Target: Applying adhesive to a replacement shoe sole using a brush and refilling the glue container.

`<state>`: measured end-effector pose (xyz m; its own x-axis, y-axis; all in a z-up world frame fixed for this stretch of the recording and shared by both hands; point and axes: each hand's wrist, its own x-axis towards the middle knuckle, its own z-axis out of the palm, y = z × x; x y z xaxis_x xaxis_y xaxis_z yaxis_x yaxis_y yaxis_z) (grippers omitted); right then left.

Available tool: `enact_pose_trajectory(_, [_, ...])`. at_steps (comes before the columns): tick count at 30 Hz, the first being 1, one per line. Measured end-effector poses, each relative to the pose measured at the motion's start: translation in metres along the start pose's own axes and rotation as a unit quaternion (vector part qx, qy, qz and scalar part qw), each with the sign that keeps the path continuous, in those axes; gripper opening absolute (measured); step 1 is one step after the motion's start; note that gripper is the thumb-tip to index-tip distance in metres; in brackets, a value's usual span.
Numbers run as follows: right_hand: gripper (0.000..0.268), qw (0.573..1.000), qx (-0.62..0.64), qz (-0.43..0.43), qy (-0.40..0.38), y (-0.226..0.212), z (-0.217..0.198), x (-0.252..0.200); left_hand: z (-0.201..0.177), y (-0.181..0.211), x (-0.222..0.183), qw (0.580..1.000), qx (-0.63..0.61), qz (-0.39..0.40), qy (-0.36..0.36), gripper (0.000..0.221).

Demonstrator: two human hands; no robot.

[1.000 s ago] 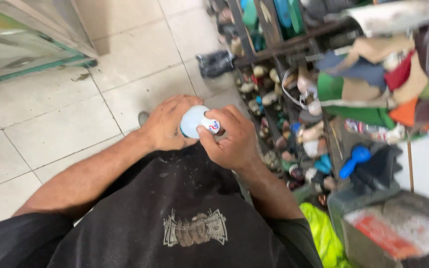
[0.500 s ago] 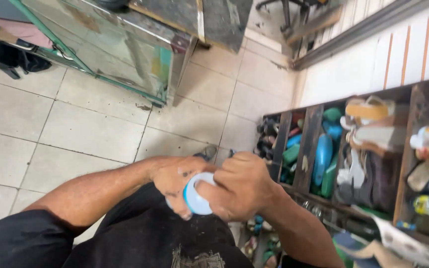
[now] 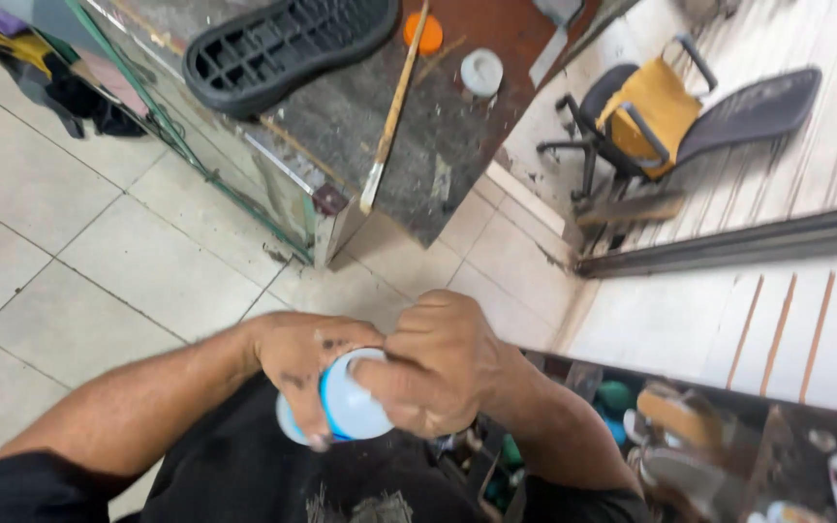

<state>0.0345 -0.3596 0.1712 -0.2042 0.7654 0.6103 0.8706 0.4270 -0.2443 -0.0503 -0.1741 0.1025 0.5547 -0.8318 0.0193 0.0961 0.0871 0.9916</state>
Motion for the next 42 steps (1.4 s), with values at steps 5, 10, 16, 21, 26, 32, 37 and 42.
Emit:
enact_pose_trajectory(5, [0.036, 0.936, -0.214, 0.276, -0.04, 0.038, -0.033, -0.022, 0.002, -0.025, 0.06, 0.757, 0.35, -0.029, 0.551, 0.088])
enact_pose_trajectory(10, [0.022, 0.99, 0.011, 0.095, 0.105, 0.051, -0.039, -0.029, -0.02, -0.027, 0.067, 0.967, 0.038, 0.071, 0.243, 0.067])
enact_pose_trajectory(16, [0.023, 0.99, -0.048, 0.051, 0.121, 0.079, -0.053, -0.039, 0.002, -0.021, 0.087, 0.959, -0.097, 0.155, 0.215, 0.062])
enact_pose_trajectory(21, [0.027, 0.964, -0.215, 0.157, 0.004, 0.092, -0.048, -0.036, -0.015, -0.012, 0.089, 0.775, 0.211, 0.032, 0.595, 0.075])
enact_pose_trajectory(26, [0.02, 0.947, 0.302, -0.032, 0.104, 0.097, -0.038, -0.02, -0.016, -0.031, 0.084, 0.901, -0.337, 0.271, 0.004, 0.063])
enact_pose_trajectory(32, [0.046, 0.972, -0.084, 0.213, -0.06, 0.107, -0.051, -0.002, -0.023, 0.022, 0.062, 0.78, 0.214, -0.101, 0.579, 0.08])
enact_pose_trajectory(37, [0.028, 0.952, 0.252, 0.104, 0.14, 0.126, -0.008, -0.009, -0.048, -0.003, 0.042, 0.941, -0.026, 0.228, 0.249, 0.065])
enact_pose_trajectory(42, [0.024, 0.824, 0.431, 0.108, 0.352, 0.234, -0.016, -0.045, -0.067, -0.022, 0.022, 0.926, -0.242, 0.288, 0.018, 0.066])
